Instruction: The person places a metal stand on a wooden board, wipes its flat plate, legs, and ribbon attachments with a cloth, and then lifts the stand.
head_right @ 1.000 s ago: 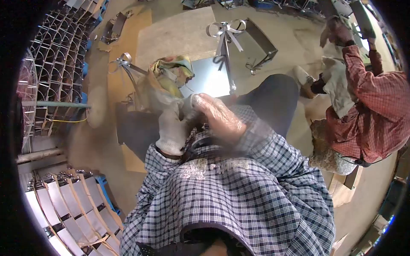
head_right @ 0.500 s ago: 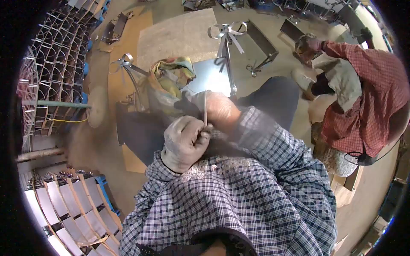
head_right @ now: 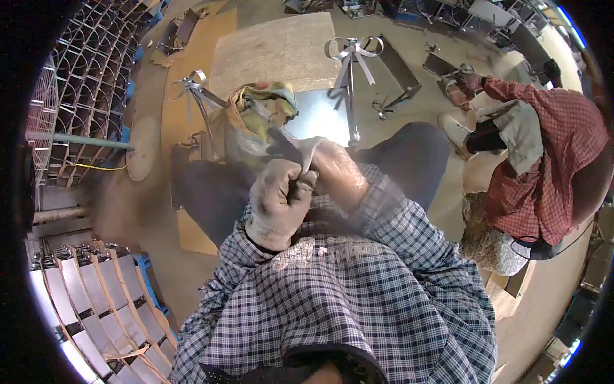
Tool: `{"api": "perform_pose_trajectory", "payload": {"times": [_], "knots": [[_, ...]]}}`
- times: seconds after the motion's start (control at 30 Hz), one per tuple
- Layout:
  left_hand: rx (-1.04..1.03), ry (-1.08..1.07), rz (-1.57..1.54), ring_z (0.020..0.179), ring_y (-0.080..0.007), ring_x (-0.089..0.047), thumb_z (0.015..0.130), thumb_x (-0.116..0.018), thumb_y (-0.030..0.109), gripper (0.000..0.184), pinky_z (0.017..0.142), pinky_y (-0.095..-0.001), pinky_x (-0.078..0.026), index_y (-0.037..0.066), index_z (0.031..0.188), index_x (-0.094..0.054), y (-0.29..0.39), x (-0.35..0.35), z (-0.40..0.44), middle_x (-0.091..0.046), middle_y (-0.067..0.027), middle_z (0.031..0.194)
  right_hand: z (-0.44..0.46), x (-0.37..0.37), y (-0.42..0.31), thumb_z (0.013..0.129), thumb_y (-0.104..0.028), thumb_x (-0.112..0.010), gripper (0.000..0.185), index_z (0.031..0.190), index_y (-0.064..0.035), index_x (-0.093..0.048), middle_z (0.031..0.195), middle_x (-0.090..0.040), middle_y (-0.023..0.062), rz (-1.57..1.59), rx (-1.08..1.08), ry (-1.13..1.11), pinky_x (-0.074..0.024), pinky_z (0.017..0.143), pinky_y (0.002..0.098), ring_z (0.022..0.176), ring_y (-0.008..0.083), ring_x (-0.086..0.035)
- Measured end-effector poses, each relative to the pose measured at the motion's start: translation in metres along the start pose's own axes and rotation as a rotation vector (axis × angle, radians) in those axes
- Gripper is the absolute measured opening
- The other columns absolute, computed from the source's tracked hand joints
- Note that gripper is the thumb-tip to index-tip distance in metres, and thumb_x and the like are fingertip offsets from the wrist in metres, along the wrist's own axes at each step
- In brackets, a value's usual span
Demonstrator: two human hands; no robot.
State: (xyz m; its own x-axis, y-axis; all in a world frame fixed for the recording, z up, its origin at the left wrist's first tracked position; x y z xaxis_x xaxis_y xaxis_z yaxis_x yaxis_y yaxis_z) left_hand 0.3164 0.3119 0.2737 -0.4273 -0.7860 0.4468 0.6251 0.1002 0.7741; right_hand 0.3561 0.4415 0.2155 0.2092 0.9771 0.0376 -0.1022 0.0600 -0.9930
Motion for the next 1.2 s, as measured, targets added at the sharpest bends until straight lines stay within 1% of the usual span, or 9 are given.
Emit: {"api": "perform_pose_trajectory", "payload": {"times": [0.2, 0.3, 0.33, 0.4, 0.67, 0.83, 0.93, 1.07, 1.2], "knots": [[-0.178, -0.013, 0.147, 0.069, -0.0294, -0.063, 0.079, -0.072, 0.004, 0.015, 0.061, -0.0379, -0.051, 0.005, 0.088, -0.060, 0.001, -0.003, 0.006, -0.061, -0.0105, 0.081, -0.017, -0.022, 0.035, 0.096, -0.012, -0.059, 0.029, 0.123, -0.0002, -0.059, 0.110, -0.063, 0.0082, 0.925, -0.463, -0.091, -0.0536, 0.085, 0.0301, 0.093, 0.0148, -0.061], [-0.289, -0.173, 0.217, 0.068, -0.0297, -0.062, 0.067, -0.069, 0.001, 0.021, 0.061, -0.0393, -0.053, 0.006, 0.085, -0.060, 0.026, -0.005, 0.010, -0.060, -0.0087, 0.080, 0.006, -0.011, 0.002, 0.100, -0.022, -0.055, 0.047, 0.140, 0.0012, -0.044, 0.135, -0.056, 0.0103, 0.403, -0.205, -0.145, -0.0458, 0.104, 0.0325, 0.121, 0.0192, -0.056], [-0.291, -0.228, 0.221, 0.068, -0.0295, -0.062, 0.066, -0.069, 0.001, 0.021, 0.061, -0.0393, -0.053, 0.005, 0.085, -0.060, 0.026, -0.006, 0.010, -0.060, -0.0088, 0.080, 0.016, -0.020, 0.001, 0.102, -0.020, -0.051, 0.047, 0.143, 0.0014, -0.041, 0.142, -0.051, 0.0123, 1.136, -0.414, -0.022, -0.0428, 0.108, 0.0330, 0.127, 0.0192, -0.052], [-0.303, -0.339, 0.228, 0.069, -0.0291, -0.063, 0.063, -0.068, 0.001, 0.022, 0.061, -0.0393, -0.054, 0.005, 0.084, -0.059, 0.026, -0.009, 0.008, -0.060, -0.0090, 0.080, 0.031, -0.009, 0.010, 0.104, -0.017, -0.044, 0.049, 0.148, 0.0005, -0.032, 0.152, -0.039, 0.0135, -0.035, -0.052, -0.369, -0.0329, 0.116, 0.0361, 0.139, 0.0247, -0.039], [-0.241, -0.227, 0.304, 0.072, -0.0310, -0.063, 0.064, -0.066, 0.000, 0.021, 0.063, -0.0406, -0.053, 0.005, 0.083, -0.059, 0.021, -0.013, 0.012, -0.059, -0.0104, 0.079, 0.058, -0.025, -0.020, 0.082, -0.027, -0.066, 0.026, 0.099, -0.0066, -0.066, 0.117, -0.062, 0.0045, -1.187, 0.402, 0.419, -0.0417, 0.098, 0.0370, 0.114, 0.0226, -0.052], [-0.185, -0.231, 0.288, 0.074, -0.0255, -0.063, 0.071, -0.072, 0.012, 0.019, 0.063, -0.0376, -0.053, 0.010, 0.083, -0.058, 0.017, -0.011, 0.014, -0.057, -0.0064, 0.080, 0.066, -0.016, -0.016, 0.091, -0.035, -0.055, 0.044, 0.124, -0.0069, -0.056, 0.135, -0.053, 0.0045, -1.593, 0.343, 0.287, -0.0337, 0.106, 0.0410, 0.128, 0.0201, -0.046], [-0.127, -0.232, 0.162, 0.072, -0.0329, -0.062, 0.070, -0.068, 0.001, 0.020, 0.062, -0.0418, -0.053, 0.007, 0.087, -0.059, 0.015, -0.016, 0.013, -0.060, -0.0104, 0.082, 0.059, -0.015, -0.039, 0.093, -0.041, -0.050, 0.051, 0.130, -0.0044, -0.050, 0.137, -0.052, 0.0083, -1.148, 0.374, 0.166, -0.0340, 0.108, 0.0419, 0.129, 0.0229, -0.045], [-0.172, -0.230, 0.171, 0.073, -0.0323, -0.063, 0.071, -0.071, 0.005, 0.018, 0.062, -0.0419, -0.053, 0.007, 0.085, -0.059, 0.019, -0.021, 0.018, -0.060, -0.0101, 0.082, 0.057, -0.005, -0.026, 0.096, -0.047, -0.045, 0.062, 0.137, -0.0012, -0.043, 0.141, -0.049, 0.0135, 0.976, -0.138, -0.078, -0.0343, 0.110, 0.0432, 0.130, 0.0266, -0.045], [-0.175, -0.229, 0.150, 0.076, -0.0296, -0.063, 0.071, -0.072, 0.012, 0.019, 0.064, -0.0404, -0.053, 0.010, 0.085, -0.059, 0.019, -0.020, 0.016, -0.058, -0.0085, 0.082, 0.051, -0.026, -0.029, 0.100, -0.054, -0.039, 0.072, 0.145, 0.0021, -0.036, 0.144, -0.047, 0.0186, 1.348, -0.305, -0.224, -0.0347, 0.112, 0.0444, 0.132, 0.0303, -0.045]]}}
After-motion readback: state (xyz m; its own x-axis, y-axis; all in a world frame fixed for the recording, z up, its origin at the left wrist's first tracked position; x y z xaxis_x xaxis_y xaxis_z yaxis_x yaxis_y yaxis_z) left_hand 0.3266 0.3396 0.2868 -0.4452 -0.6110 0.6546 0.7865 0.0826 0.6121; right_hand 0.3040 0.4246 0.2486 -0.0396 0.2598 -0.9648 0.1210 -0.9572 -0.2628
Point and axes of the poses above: each hand's wrist, its own z-axis towards the middle knuckle, its own x-axis out of the back of the hand, y = z × x, the point moved 4 cm from there along z, towards the middle knuckle
